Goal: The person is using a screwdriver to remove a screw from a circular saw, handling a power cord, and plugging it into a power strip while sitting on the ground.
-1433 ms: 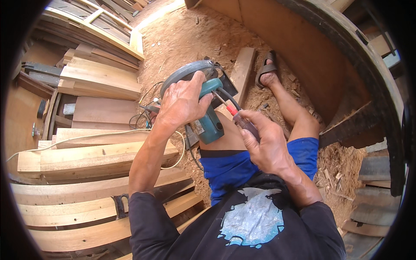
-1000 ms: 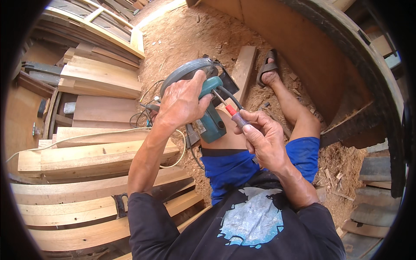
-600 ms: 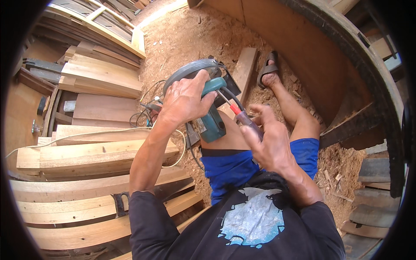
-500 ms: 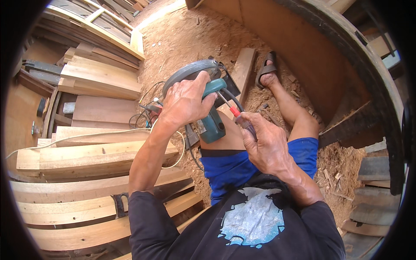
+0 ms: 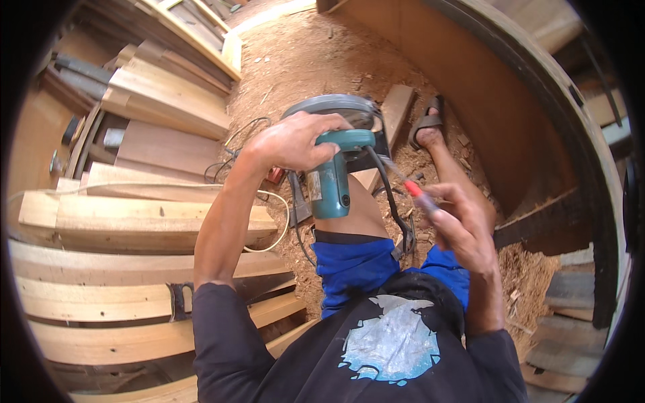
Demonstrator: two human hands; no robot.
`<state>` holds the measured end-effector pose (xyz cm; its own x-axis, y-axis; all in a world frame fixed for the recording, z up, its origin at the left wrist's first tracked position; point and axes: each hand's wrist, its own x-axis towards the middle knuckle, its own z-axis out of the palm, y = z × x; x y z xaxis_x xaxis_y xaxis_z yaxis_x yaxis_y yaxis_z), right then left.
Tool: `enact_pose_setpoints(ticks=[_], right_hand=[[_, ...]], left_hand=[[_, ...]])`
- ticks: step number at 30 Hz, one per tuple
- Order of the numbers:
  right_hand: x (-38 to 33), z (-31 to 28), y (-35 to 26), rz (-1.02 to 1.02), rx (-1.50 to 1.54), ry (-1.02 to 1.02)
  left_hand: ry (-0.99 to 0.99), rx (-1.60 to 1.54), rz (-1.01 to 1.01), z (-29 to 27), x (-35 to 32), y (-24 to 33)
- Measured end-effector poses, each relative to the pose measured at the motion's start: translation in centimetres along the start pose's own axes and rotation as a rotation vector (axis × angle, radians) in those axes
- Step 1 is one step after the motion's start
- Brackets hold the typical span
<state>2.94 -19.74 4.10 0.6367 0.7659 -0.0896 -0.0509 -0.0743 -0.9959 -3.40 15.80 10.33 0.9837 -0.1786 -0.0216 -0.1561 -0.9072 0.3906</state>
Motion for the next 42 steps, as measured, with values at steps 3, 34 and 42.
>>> enact_pose_setpoints(ticks=[3,34,42], right_hand=[[-0.6,-2.9,5.8,0.039,-0.167,0.246],[13.6,5.4,-3.3,-0.681,-0.909,-0.356],[14.0,5.1,-4.3,-0.207,-0.588,-0.623]], left_hand=[[-0.047,-0.170,-0.175,-0.1,1.1,-0.9],[1.179,-0.150,-0.238,14.1,-4.2,3.0],[1.241,-0.117,-0.317,14.2,-2.8,2.4]])
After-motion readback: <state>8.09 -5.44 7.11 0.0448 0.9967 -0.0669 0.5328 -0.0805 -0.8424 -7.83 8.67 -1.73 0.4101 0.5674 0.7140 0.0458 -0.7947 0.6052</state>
